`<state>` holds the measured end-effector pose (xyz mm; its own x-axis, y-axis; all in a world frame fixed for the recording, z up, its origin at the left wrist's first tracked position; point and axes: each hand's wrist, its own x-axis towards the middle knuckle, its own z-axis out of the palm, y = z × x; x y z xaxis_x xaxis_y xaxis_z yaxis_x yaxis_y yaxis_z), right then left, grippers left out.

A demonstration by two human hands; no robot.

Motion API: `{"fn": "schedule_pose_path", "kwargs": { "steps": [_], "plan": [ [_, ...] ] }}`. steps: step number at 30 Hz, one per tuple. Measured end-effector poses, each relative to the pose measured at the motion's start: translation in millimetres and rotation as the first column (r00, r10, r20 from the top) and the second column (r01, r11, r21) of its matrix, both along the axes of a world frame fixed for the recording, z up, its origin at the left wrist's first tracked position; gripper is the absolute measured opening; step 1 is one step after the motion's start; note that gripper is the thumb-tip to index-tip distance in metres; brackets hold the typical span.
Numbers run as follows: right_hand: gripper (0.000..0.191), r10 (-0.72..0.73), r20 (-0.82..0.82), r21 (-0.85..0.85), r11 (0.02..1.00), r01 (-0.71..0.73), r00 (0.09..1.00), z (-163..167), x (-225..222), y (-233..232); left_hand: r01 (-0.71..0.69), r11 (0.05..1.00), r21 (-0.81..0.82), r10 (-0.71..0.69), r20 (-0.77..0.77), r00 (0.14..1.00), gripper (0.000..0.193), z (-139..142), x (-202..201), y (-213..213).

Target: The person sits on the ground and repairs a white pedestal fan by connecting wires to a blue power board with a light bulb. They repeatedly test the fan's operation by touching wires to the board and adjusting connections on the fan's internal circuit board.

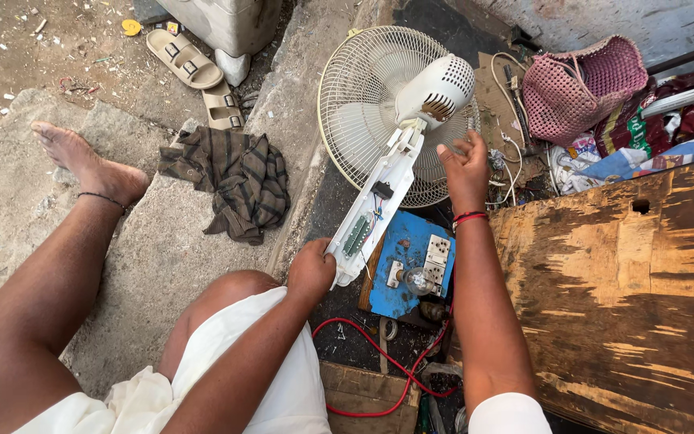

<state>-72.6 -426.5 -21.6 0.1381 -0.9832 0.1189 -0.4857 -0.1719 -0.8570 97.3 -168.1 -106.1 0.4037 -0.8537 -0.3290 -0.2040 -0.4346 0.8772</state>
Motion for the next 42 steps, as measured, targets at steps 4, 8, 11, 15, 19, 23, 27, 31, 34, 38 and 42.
{"fn": "schedule_pose_path", "kwargs": {
  "steps": [4,8,11,15,19,23,27,31,34,38,42],
  "plan": [
    [0.095,-0.042,-0.207,-0.129,0.992,0.015,0.977,13.4,14.4,-28.5,-0.006,1.0,0.021,0.007,-0.037,0.999,0.034,0.9,1.8,-2.6],
    [0.107,-0.028,-0.425,-0.274,0.957,-0.099,0.905,27.7,32.2,-53.9,-0.019,1.0,0.007,0.019,-0.055,0.998,0.031,-1.2,3.6,-5.8],
    [0.112,-0.01,-0.526,-0.297,0.939,-0.173,0.85,34.3,43.4,-70.2,-0.03,0.999,0.026,0.032,-0.077,0.997,0.031,-4.2,4.6,-7.1],
    [0.12,0.015,-0.607,-0.269,0.937,-0.223,0.795,35.4,53.6,-89.3,-0.049,0.999,0.018,0.05,-0.09,0.995,0.03,-11.5,3.7,-8.2],
    [0.128,0.052,-0.644,-0.18,0.96,-0.217,0.763,31.2,59.1,-102.4,-0.06,0.998,-0.006,0.059,-0.095,0.994,0.03,-19.8,2.0,-9.4],
    [0.125,0.042,-0.69,-0.125,0.976,-0.176,0.722,32.9,57.2,-111.1,-0.046,0.999,0.014,0.047,-0.13,0.99,0.031,-22.1,1.3,-9.1],
    [0.118,0.028,-0.693,-0.156,0.97,-0.188,0.72,35.7,50.9,-118.2,-0.031,0.999,0.011,0.032,-0.197,0.98,0.032,-20.2,3.0,-8.0],
    [0.116,0.065,-0.653,-0.175,0.956,-0.234,0.755,35.2,49.5,-128.6,-0.081,0.993,-0.091,0.045,-0.342,0.939,0.035,-21.7,3.7,-7.6],
    [0.116,0.063,-0.669,-0.174,0.955,-0.238,0.741,35.0,47.9,-132.6,-0.081,0.992,-0.1,0.033,-0.408,0.912,0.037,-23.4,1.8,-8.7],
    [0.116,0.054,-0.66,-0.178,0.958,-0.226,0.749,31.5,48.5,-130.9,-0.052,0.998,-0.025,0.035,-0.463,0.886,0.036,-21.6,2.6,-11.9],
    [0.117,0.044,-0.632,-0.203,0.954,-0.221,0.773,29.1,52.3,-116.3,-0.067,0.997,0.029,0.072,-0.511,0.856,0.036,-17.2,3.9,-13.0]
  ]
}}
